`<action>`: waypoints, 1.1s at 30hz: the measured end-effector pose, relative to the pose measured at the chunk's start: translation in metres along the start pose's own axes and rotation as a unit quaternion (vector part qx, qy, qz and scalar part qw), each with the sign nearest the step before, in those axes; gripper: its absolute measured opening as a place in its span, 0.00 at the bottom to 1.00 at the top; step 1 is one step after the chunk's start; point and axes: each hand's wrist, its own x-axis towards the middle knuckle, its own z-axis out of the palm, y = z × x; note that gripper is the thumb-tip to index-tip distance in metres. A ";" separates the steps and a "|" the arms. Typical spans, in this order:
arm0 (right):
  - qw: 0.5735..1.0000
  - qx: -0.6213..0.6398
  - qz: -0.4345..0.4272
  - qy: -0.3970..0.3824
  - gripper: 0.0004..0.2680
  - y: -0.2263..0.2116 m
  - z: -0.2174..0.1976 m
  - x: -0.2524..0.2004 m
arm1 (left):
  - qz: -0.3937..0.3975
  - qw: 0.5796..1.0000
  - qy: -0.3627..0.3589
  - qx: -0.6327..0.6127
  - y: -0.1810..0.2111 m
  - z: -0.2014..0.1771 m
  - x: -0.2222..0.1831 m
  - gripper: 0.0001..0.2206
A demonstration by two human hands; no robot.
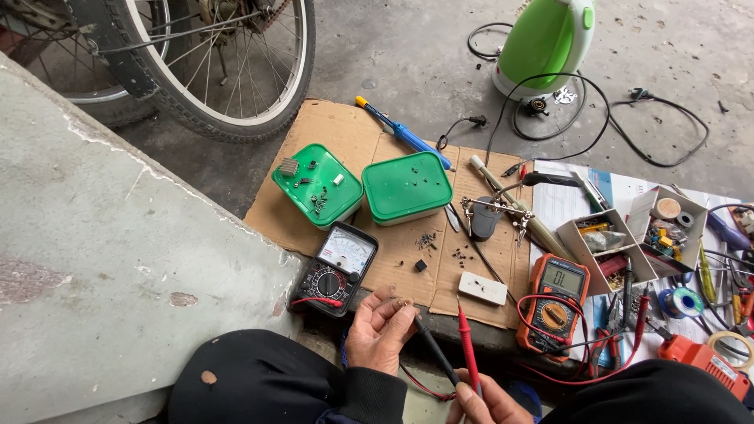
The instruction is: Testing various electronic components using a digital multimeter on a makeshift floor-based workbench.
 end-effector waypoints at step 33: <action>0.909 -0.310 -0.276 -0.046 0.21 -0.043 0.006 -0.003 | 0.060 0.978 0.001 0.199 -0.010 -0.003 -0.004 0.17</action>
